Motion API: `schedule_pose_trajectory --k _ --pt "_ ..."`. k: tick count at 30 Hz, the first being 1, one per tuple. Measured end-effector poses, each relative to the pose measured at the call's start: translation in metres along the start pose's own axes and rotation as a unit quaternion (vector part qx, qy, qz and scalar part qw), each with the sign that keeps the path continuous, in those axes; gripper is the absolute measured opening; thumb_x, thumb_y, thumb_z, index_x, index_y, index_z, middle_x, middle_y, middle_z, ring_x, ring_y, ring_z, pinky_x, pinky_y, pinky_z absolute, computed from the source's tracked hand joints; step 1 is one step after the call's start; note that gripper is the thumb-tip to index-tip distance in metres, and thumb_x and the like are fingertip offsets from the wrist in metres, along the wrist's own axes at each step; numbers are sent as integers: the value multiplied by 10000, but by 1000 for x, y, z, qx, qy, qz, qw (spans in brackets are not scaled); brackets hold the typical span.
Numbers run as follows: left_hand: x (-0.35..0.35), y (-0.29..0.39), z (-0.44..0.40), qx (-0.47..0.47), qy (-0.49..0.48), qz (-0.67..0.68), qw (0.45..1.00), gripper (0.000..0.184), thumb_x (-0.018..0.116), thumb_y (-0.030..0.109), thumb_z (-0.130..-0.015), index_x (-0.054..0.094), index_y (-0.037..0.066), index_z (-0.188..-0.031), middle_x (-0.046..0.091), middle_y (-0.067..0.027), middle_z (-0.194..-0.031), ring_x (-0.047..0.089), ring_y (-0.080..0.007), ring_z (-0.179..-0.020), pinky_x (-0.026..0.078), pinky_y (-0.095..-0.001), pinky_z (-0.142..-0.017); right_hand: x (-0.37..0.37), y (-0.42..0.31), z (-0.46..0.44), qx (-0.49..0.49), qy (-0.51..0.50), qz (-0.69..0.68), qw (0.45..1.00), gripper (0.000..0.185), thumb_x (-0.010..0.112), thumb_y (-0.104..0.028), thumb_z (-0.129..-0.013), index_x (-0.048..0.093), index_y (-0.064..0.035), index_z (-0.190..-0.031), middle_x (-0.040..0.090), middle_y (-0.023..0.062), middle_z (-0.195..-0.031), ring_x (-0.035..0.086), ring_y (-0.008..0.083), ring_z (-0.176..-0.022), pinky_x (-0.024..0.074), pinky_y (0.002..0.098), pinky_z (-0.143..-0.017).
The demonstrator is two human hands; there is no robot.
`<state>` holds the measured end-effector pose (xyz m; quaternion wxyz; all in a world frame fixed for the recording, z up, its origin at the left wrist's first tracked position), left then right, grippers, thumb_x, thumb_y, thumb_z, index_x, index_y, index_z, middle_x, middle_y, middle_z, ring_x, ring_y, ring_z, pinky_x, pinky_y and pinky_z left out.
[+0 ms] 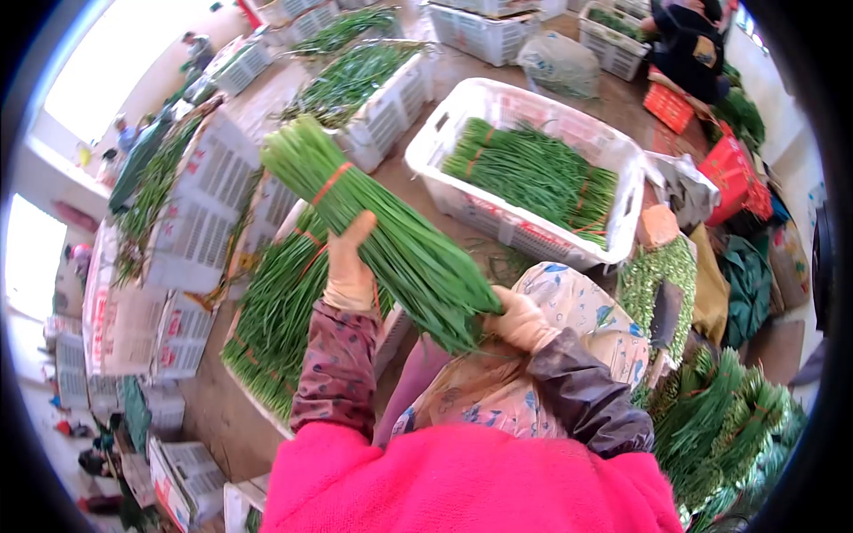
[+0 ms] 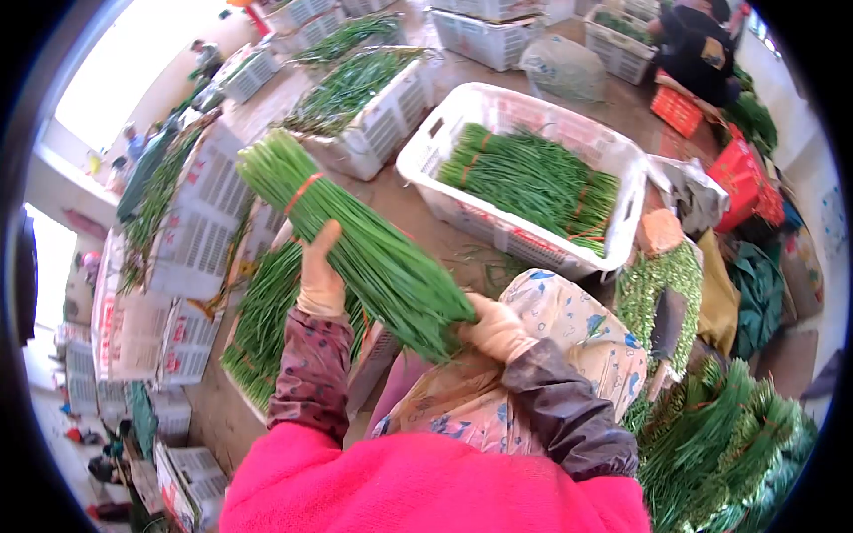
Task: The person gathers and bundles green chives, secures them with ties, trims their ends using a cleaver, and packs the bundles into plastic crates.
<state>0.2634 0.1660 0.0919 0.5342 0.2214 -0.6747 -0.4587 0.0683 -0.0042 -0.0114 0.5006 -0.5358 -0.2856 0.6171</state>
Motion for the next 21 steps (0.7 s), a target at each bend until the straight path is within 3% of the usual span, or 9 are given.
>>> schedule_pose_trajectory --k 2,4,6,8,12,13,15,18,21 --pt "-47 16 -15 19 74 23 997 438 723 -4 -775 575 62 -1182 636 -56 -1021 649 -213 -890 562 -345 -767 -21 2 -2 26 25 18 999 496 700 -126 -805 548 -74 -1274 665 133 -1080 643 219 -923 499 319 -846" --pt "-87 35 -15 54 151 49 986 441 733 9 -783 573 67 -1189 643 -59 -1045 643 -216 -935 560 -349 -790 -31 29 -18 -2 108 -187 976 454 669 -89 -865 526 -41 -1293 642 85 -1055 609 154 -878 499 278 -801" --pt "-97 49 -2 67 126 66 988 447 745 32 -791 571 76 -1200 644 -72 -1094 635 -225 -984 554 -369 -843 -57 27 -24 -30 185 -188 964 456 635 -46 -900 498 -42 -1335 601 42 -1024 572 106 -865 493 240 -772" --pt "-110 58 15 111 141 58 982 337 711 217 -871 611 51 -1147 666 -77 -1083 647 -225 -974 550 -364 -857 -73 -3 -22 -122 216 -299 921 447 617 11 -888 518 -64 -1317 592 28 -1000 566 87 -858 491 214 -763" --pt "-116 54 50 98 134 94 982 383 686 254 -894 587 32 -1189 651 -103 -1143 631 -251 -1037 538 -403 -906 -53 -119 4 -214 117 -168 955 482 666 -3 -848 531 -68 -1306 623 78 -1062 609 124 -936 505 247 -802" --pt "-116 53 54 97 137 91 982 383 686 254 -894 587 32 -1189 651 -103 -1143 631 -251 -1037 538 -403 -906 -43 -142 6 -283 142 -59 947 523 719 -57 -810 532 -50 -1299 622 155 -1187 637 226 -1045 507 310 -877" --pt "-105 50 60 97 83 145 981 463 672 303 -902 551 13 -1242 615 -139 -1218 609 -274 -1090 525 -432 -935 -2 -155 -4 -258 91 43 961 650 690 -167 -821 383 -40 -1381 644 197 -1091 651 309 -967 520 373 -822" --pt "-134 42 59 156 129 159 966 577 622 352 -926 465 -22 -1336 554 -198 -1300 548 -311 -1182 445 -457 -1042 108 -131 -10 -166 -130 220 953 845 637 -286 -851 142 -43 -1492 657 250 -914 659 415 -810 535 460 -729" --pt "-137 36 61 115 40 236 964 574 619 388 -920 484 -15 -1306 578 -172 -1263 591 -314 -1109 502 -458 -974 159 -130 19 -196 -144 231 942 764 578 -236 -867 166 -38 -1479 649 214 -919 649 400 -760 521 456 -651"
Point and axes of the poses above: each hand's wrist, its own z-axis away from the middle knuckle, its own x-axis out of the palm, y = z × x, the point moved 8 cm from there along -z, towards the middle knuckle
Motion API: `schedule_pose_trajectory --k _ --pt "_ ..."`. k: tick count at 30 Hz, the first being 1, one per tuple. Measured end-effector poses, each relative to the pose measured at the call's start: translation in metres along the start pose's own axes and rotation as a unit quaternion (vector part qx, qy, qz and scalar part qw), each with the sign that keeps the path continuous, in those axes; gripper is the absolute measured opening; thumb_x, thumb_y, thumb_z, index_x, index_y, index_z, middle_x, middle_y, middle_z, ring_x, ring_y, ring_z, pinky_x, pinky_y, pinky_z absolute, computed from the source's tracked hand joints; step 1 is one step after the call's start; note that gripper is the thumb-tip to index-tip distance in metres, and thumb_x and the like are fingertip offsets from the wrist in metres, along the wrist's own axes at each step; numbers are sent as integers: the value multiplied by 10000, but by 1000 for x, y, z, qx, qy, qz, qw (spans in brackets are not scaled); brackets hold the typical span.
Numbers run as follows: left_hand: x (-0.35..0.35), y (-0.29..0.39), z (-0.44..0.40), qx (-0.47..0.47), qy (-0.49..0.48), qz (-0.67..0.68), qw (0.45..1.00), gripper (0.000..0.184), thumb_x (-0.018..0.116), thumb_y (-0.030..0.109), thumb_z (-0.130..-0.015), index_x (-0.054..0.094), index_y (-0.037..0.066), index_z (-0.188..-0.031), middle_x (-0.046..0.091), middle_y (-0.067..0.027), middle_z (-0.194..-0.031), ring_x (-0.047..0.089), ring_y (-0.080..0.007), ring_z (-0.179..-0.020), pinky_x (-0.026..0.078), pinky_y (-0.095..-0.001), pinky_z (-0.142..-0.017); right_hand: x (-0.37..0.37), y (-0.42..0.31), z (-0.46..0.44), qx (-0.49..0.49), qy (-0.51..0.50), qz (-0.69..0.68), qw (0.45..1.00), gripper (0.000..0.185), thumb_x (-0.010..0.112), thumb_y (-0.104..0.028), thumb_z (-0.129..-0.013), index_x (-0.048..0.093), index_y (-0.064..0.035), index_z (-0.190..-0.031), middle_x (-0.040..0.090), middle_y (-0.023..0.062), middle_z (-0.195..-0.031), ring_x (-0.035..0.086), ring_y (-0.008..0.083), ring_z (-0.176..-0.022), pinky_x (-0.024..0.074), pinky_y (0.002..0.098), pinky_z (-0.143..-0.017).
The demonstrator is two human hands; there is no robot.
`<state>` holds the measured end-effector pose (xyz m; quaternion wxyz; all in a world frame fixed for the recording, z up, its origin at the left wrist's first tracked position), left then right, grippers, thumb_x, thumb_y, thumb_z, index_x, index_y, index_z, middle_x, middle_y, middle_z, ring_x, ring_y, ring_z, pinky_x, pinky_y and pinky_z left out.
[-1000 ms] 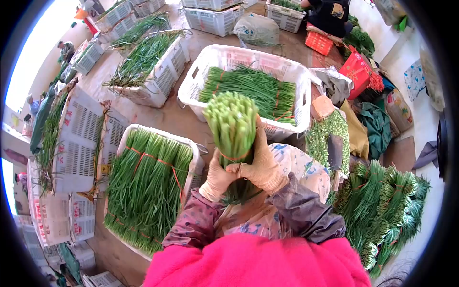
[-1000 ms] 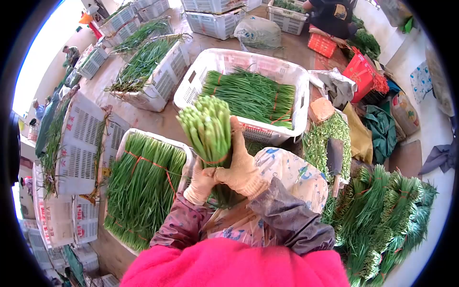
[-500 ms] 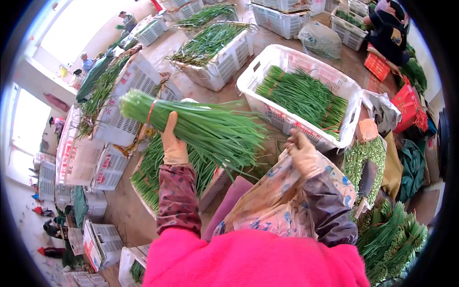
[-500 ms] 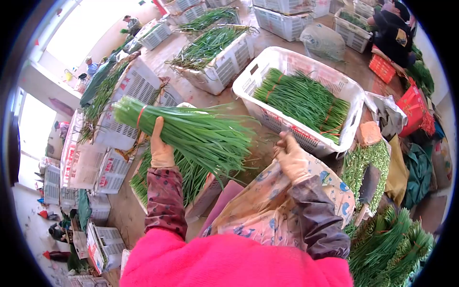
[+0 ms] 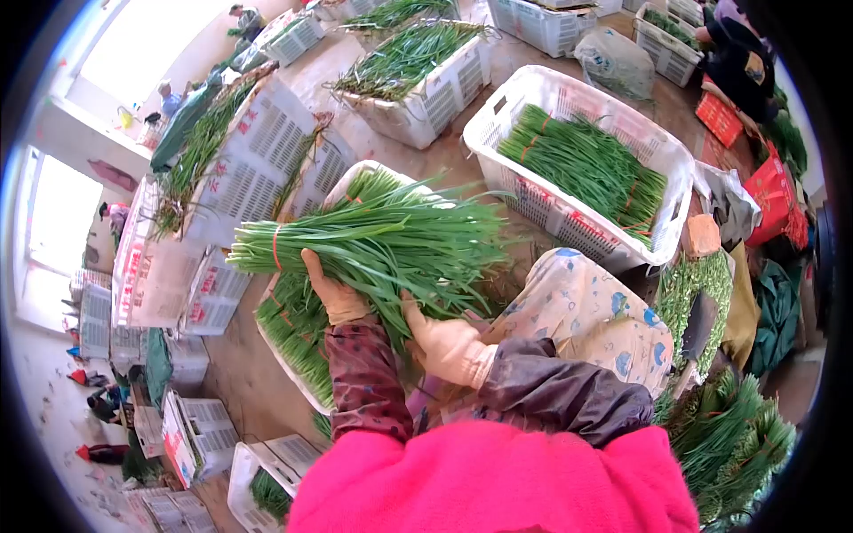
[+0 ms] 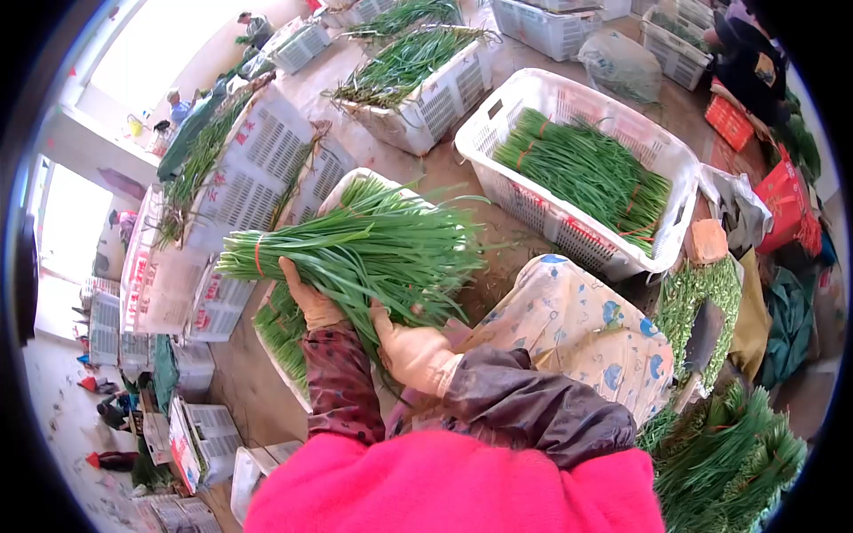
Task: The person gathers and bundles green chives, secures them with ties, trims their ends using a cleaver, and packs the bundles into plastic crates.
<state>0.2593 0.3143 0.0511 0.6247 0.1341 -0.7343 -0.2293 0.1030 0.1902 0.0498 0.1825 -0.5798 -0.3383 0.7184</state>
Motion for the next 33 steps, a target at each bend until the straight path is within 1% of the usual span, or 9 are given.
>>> schedule_pose_trajectory --k 7,12,15,18,19,21,25,27,33 --pt "-45 41 0 98 38 4 994 510 661 283 -899 495 -10 -1282 598 -149 -1217 614 -290 -1063 548 -439 -919 -3 22 -1 4 -15 12 1000 726 539 -166 -858 191 -81 -1488 662 173 -1004 659 398 -793 517 476 -665" --pt "-21 79 6 109 -22 -45 993 541 638 200 -891 440 -31 -1338 567 -156 -1274 573 -286 -1145 515 -421 -983 5 42 18 52 -192 83 977 596 605 -352 -869 385 -151 -1385 642 217 -1076 619 374 -1047 521 479 -809" --pt "-16 90 9 116 -41 -89 988 565 615 333 -925 443 -34 -1317 555 -150 -1261 570 -261 -1125 527 -403 -936 -45 51 30 150 -173 130 965 499 645 -318 -851 516 -109 -1286 670 184 -949 656 386 -888 525 447 -759" --pt "7 89 10 107 -107 -134 979 610 641 334 -896 431 -54 -1317 545 -152 -1271 565 -257 -1129 506 -393 -959 -121 38 39 28 159 39 986 164 603 -159 -891 673 -60 -1002 673 157 -842 679 287 -771 532 370 -674" --pt "11 85 12 105 -108 -132 980 610 641 334 -896 431 -54 -1317 545 -152 -1271 565 -257 -1129 506 -393 -959 -131 34 41 27 185 -62 980 144 619 -100 -875 672 -50 -999 665 131 -791 658 212 -698 521 302 -651" --pt "19 78 14 109 -104 -135 979 636 653 337 -877 425 -63 -1318 547 -154 -1264 564 -250 -1129 497 -387 -971 -139 13 34 -30 193 -148 969 139 640 -229 -851 657 -104 -909 672 112 -777 669 311 -752 522 380 -649" --pt "37 56 11 65 -150 -98 982 609 651 331 -878 449 -39 -1318 557 -148 -1265 561 -264 -1140 485 -402 -987 -120 -7 10 7 171 -112 979 180 647 -253 -860 654 -100 -954 685 104 -795 678 290 -753 531 369 -669" --pt "12 49 27 73 33 -107 991 574 653 309 -875 477 -9 -1319 565 -136 -1277 554 -283 -1157 466 -425 -1008 -125 -14 8 3 175 -75 982 181 642 -254 -864 655 -109 -973 688 111 -803 680 282 -763 533 370 -683" --pt "86 23 28 56 -68 -88 992 532 665 185 -827 503 -5 -1297 587 -123 -1245 569 -274 -1135 474 -433 -982 -124 25 8 17 305 -451 839 174 634 -217 -892 664 -50 -930 645 67 -705 608 168 -609 491 292 -561"
Point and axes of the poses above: each hand's wrist, its own z-axis away from the middle knuckle, its own x-axis out of the palm, y = z × x, the point moved 8 cm from there along -z, towards the middle knuckle
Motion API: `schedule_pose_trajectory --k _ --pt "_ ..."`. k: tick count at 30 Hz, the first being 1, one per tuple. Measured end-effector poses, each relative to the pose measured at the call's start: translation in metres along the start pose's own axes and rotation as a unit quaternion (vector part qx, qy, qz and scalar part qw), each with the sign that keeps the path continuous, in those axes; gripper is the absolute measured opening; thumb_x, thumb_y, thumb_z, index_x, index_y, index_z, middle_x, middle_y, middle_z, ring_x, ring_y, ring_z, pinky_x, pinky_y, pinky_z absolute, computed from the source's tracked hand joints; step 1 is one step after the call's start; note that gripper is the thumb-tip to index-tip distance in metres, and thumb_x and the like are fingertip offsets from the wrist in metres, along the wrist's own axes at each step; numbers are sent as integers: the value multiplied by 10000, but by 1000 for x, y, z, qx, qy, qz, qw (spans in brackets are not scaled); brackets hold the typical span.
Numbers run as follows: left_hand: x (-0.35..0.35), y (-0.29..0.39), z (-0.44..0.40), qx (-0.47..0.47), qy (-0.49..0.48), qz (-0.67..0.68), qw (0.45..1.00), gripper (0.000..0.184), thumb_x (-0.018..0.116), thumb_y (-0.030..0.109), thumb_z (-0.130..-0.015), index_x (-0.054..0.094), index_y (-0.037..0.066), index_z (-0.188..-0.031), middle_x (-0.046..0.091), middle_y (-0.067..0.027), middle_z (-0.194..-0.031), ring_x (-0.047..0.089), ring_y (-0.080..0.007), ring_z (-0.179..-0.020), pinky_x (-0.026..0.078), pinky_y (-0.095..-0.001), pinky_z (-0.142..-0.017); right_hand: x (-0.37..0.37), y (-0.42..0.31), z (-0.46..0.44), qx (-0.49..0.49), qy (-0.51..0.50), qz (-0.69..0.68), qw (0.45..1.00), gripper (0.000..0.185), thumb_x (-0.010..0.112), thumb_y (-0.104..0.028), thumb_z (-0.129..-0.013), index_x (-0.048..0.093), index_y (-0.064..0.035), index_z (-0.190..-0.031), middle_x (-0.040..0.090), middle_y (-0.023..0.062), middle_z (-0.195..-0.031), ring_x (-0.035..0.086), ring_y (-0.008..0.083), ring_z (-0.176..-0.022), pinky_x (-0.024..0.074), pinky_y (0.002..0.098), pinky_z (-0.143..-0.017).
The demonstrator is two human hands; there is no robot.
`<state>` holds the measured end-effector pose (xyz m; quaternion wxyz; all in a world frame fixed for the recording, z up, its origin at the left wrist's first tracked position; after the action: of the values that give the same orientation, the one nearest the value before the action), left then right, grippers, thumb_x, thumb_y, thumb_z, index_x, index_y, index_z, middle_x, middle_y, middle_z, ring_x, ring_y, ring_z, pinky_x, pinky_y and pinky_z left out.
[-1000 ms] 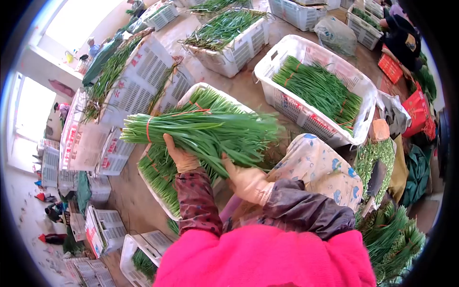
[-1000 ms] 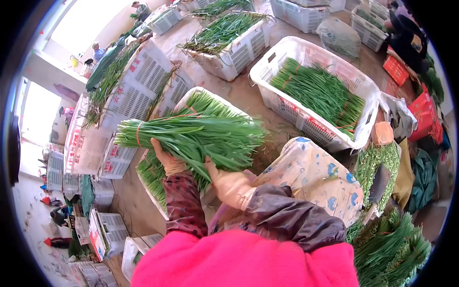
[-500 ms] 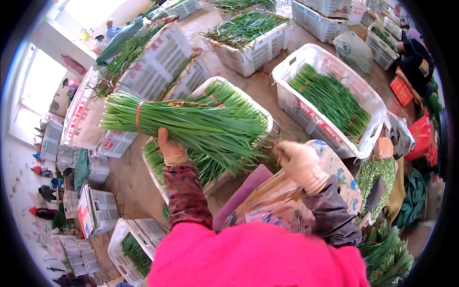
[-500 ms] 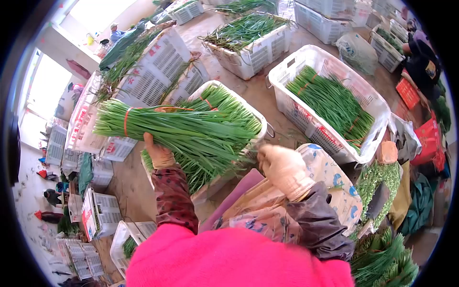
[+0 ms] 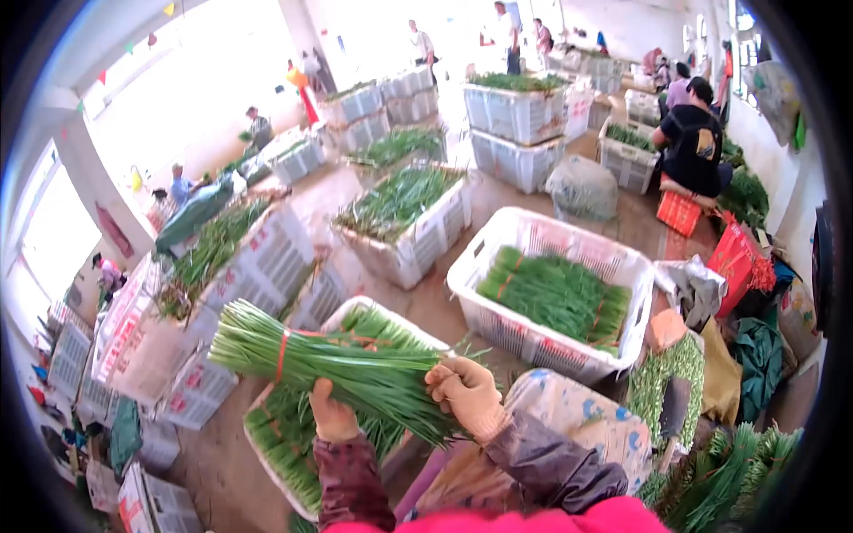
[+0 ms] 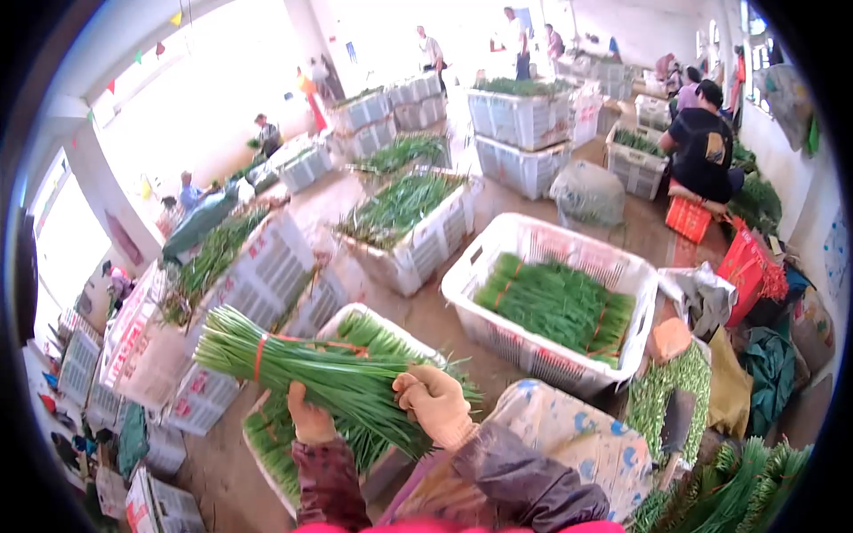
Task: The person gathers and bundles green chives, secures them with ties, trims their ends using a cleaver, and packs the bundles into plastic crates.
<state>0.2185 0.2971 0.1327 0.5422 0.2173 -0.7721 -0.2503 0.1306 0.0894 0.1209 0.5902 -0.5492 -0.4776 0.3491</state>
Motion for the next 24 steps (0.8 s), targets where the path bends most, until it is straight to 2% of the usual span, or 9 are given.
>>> schedule_pose_trajectory --k 1,6,9,12,14,16,18,22,24 --pt "0 -1 -5 3 -12 5 1000 532 665 185 -827 503 -5 -1297 587 -123 -1245 569 -274 -1135 474 -433 -982 -3 9 -3 76 24 -155 985 180 632 -210 -898 665 -34 -916 633 45 -689 572 126 -578 467 253 -529" --pt "-5 32 -14 43 -6 -240 970 592 720 86 -727 516 10 -1277 624 -94 -1131 617 -255 -1009 517 -391 -872 -27 23 -1 131 89 -233 960 174 560 -173 -933 658 -40 -879 619 34 -670 520 90 -534 410 212 -485" --pt "61 86 -15 167 -11 -344 924 646 734 23 -681 509 18 -1287 619 -76 -1140 605 -228 -1007 505 -372 -871 -37 73 -2 180 77 -276 941 190 565 -192 -942 656 -40 -873 614 33 -663 502 89 -512 397 213 -472" --pt "39 137 -17 143 49 -402 903 681 731 -6 -678 492 27 -1315 599 -79 -1179 587 -207 -1012 493 -351 -889 -47 117 11 288 7 -144 947 200 588 -207 -938 640 -22 -882 635 40 -740 550 99 -581 421 220 -489" --pt "49 174 -16 156 85 -450 875 784 753 -14 -660 441 31 -1377 599 -80 -1175 593 -209 -1004 483 -342 -897 -55 129 23 217 -41 63 973 162 603 -177 -912 645 -21 -930 670 74 -794 628 157 -660 495 273 -571" --pt "23 210 -18 146 123 -501 844 875 772 -13 -649 392 30 -1435 600 -78 -1169 595 -211 -1007 474 -337 -906 -58 125 30 34 -111 369 922 177 589 -198 -887 657 -75 -995 693 116 -843 680 269 -780 529 352 -690" --pt "25 226 -22 198 56 -670 713 866 782 3 -647 421 88 -1429 628 -87 -1130 624 -238 -986 504 -346 -864 -53 115 37 83 -120 387 911 190 606 -208 -868 658 -117 -1028 689 124 -879 671 310 -844 523 379 -741" --pt "-29 198 -29 186 30 -911 366 958 814 73 -593 423 278 -1443 634 -106 -1000 644 -286 -921 509 -383 -790 -49 122 33 50 -122 345 929 165 604 -119 -862 653 -83 -1015 691 133 -879 680 298 -816 531 353 -725" --pt "-100 170 -41 71 42 -962 261 1023 837 154 -593 349 314 -1478 598 -84 -947 622 -274 -889 487 -407 -755 -40 127 27 59 -136 331 932 168 605 -107 -856 654 -82 -1015 691 135 -884 679 303 -816 533 358 -723"
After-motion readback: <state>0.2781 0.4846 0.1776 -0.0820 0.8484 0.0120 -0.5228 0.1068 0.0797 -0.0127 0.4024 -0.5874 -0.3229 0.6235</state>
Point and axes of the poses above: each hand's wrist, its own z-axis away from the middle knuckle, its own x-axis out of the palm, y = z × x, the point moved 8 cm from there along -z, towards the middle knuckle
